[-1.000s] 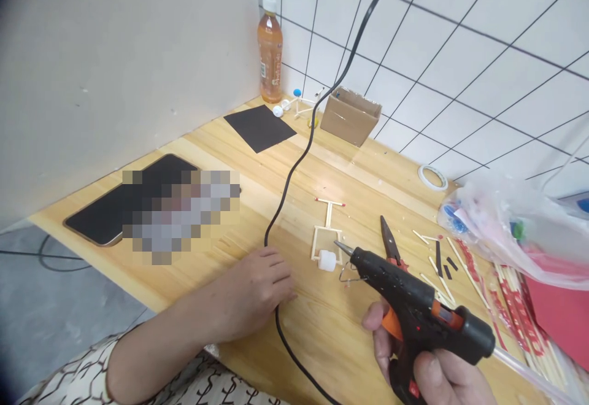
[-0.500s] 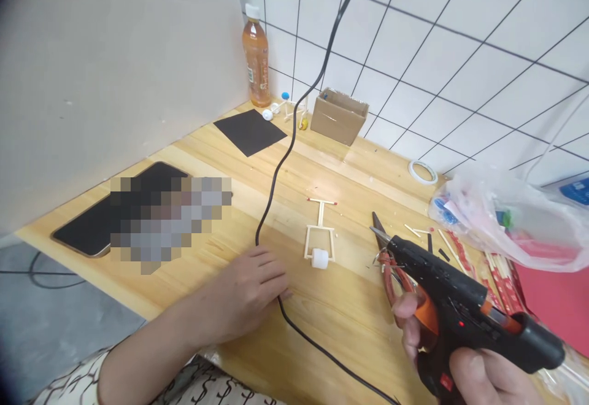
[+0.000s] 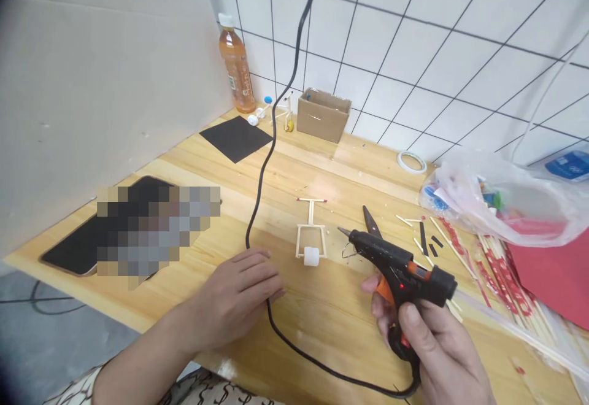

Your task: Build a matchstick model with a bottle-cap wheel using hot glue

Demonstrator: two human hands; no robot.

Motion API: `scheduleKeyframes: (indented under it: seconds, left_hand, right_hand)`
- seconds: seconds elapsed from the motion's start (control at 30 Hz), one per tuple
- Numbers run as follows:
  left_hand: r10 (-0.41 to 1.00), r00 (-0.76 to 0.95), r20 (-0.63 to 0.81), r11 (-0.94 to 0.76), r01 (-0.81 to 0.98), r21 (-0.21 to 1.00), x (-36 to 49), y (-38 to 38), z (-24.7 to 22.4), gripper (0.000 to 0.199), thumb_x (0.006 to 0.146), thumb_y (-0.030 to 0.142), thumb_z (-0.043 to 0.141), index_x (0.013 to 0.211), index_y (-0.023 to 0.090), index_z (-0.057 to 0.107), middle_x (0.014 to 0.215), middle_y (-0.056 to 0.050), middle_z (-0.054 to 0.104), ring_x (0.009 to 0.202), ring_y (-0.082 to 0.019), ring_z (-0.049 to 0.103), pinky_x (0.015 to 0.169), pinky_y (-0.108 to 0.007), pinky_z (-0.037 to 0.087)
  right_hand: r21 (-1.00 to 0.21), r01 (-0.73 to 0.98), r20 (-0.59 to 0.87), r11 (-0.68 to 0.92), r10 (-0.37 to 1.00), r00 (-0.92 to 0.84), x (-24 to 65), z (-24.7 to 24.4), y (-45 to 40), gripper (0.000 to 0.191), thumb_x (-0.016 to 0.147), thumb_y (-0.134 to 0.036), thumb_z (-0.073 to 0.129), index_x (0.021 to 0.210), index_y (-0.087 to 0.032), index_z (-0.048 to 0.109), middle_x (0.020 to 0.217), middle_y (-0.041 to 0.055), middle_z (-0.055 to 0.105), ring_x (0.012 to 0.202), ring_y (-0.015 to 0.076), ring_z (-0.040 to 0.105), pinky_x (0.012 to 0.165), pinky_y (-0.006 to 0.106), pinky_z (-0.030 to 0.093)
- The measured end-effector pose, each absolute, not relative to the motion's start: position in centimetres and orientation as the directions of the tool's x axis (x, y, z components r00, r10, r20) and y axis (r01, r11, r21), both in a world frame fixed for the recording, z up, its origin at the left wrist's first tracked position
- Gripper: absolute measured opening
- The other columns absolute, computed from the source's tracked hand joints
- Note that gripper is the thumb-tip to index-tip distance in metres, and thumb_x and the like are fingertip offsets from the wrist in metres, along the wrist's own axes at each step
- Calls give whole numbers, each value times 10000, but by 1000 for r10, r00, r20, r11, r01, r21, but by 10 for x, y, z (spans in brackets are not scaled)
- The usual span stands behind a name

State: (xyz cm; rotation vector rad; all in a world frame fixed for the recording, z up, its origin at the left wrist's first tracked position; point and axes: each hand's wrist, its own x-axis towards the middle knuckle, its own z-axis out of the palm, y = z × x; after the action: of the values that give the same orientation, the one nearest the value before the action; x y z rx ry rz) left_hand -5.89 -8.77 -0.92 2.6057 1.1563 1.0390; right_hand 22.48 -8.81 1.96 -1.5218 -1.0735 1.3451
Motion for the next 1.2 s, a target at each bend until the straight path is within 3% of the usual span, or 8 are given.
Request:
scheduleKeyframes:
  seconds: [0.13, 0.3, 0.57, 0.73, 0.83, 1.0, 1.1, 1.2]
  left_hand:
    - [671, 467, 576, -713, 619, 328, -58, -88, -8, 178, 794, 11, 450, 799, 135, 578, 707, -21, 598, 691, -110, 518, 913, -344, 432]
    - [666, 449, 595, -695, 663, 278, -56, -83, -5, 138, 808, 56, 474, 783, 150, 571, 751, -27, 598, 748, -120, 534, 961, -366, 415]
    - [732, 462, 500, -575, 813, 91, -59, -51, 24, 158, 811, 109, 471, 731, 156, 599, 839, -73, 566, 773, -176, 483, 687, -303, 451]
    - [854, 386, 348, -438, 895, 83, -51, -9, 51, 213, 853, 202, 440, 800, 171, 643, 777, -59, 589, 765, -177, 533, 644, -274, 433]
    - [907, 313, 281, -361, 922, 140, -44, 21, 59, 229, 856, 241, 432, 852, 175, 651, 828, -63, 627, 830, -191, 571, 678, -273, 442]
    - [917, 306, 256, -348, 927, 139, -37, 62, 54, 249, 854, 224, 408, 878, 166, 648, 877, -75, 653, 874, -212, 591, 717, -286, 447]
    - [918, 328, 224, -362, 923, 132, -34, 80, 45, 242, 824, 152, 409, 886, 160, 643, 918, -79, 656, 903, -212, 592, 734, -281, 446]
    - [916, 353, 192, -379, 917, 122, -30, 95, 37, 244, 792, 104, 415, 881, 145, 638, 927, -95, 653, 917, -215, 590, 753, -281, 446]
  right_hand:
    - [-963, -45, -265, -265, 964, 1, 212, 28, -73, 207, 725, -378, 631, 922, -319, 648, 959, 55, 644, 696, 224, 614, 426, 291, 469]
    - [-951, -143, -280, -275, 960, 17, 206, 41, -61, 246, 663, -420, 691, 825, -237, 660, 862, 58, 647, 569, 168, 575, 437, 277, 485]
    - [-946, -264, -191, -187, 982, -12, 204, 80, -23, 303, 602, -345, 763, 816, -178, 629, 674, 16, 592, 563, 136, 557, 515, 258, 539]
    - [-934, -309, -196, -181, 980, 20, 200, 89, 27, 131, 836, -289, 525, 797, -170, 562, 602, -5, 524, 518, 102, 521, 506, 216, 521]
    - [-918, -311, -274, -245, 961, 51, 194, 82, 57, 220, 916, -240, 363, 787, -171, 528, 570, -10, 506, 472, 88, 500, 479, 202, 507]
    - [-891, -285, -379, -353, 925, 36, 185, 59, 96, 248, 931, -226, 346, 768, -153, 519, 554, -6, 515, 458, 95, 500, 468, 232, 505]
    - [-879, -258, -427, -400, 903, 55, 183, 40, 115, 194, 923, -223, 394, 864, -132, 555, 660, 22, 579, 545, 111, 549, 524, 266, 517]
    - [-872, -222, -461, -436, 884, 75, 181, 21, 132, 266, 882, -300, 503, 1096, -147, 543, 1034, 69, 602, 842, 166, 603, 702, 356, 524]
